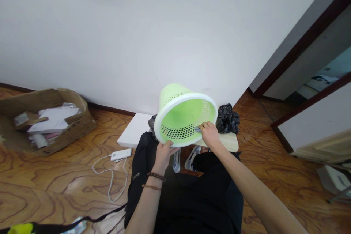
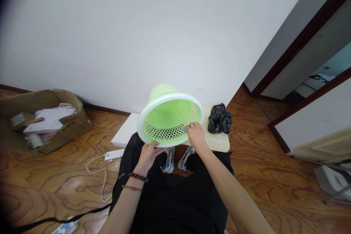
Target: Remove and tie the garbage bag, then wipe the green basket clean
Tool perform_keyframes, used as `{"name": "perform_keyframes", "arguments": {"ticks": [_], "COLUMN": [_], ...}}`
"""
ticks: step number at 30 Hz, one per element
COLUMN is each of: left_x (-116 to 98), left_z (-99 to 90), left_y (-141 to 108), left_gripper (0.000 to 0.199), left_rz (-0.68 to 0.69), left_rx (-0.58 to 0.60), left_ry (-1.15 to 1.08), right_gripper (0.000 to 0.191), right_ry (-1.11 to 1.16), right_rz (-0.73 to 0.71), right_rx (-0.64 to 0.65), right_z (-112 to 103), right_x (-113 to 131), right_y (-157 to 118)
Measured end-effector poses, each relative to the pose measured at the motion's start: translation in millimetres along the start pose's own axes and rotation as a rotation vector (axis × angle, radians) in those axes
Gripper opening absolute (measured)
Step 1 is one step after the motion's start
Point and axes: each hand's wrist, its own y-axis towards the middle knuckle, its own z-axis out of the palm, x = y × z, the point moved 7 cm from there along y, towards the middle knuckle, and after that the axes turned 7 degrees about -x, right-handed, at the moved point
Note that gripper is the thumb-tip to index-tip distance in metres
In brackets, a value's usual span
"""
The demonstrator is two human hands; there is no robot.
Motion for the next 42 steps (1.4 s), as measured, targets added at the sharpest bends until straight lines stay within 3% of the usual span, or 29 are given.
{"name": "perform_keyframes", "arguments": {"ticks": [5,11,20,33,42], "left_x": [-5.5,-13.9,-51.9,-13.7,-11.1], "left_z": [8.8,15.2,6.7,3.8,10.2], "left_y": [-6.2,-14.1,-22.0,-8.6,-10.4], "left_gripper": [0.039,0.038,0.029,0.05,0.051], "left_rz": [-0.01,0.02,0.143,0.004,0.016], "left_rx": [0.021,-0.035,-0.072,0.01,0.078], "left_ry": [-0.042,0.001,0.213,0.119,0.13], "right_gripper": [0.025,0.028,0.028,0.026,0.024], "right_ry": [0.01,0.0,0.031,-0.001,-0.031], "right_rz": [-0.016,-0.008,-0.029,-0.011,-0.021], "right_rx": [-0.03,-0.062,-0.111,-0.07,-0.075], "right_z": [-10.2,-21.4,-25.4,-5.3,-3.3], "right_x": [3.6,-1.5,3.6,-1.5,-2.9], "right_y": [4.4,8.3,7.9,-0.1,0.1]}}
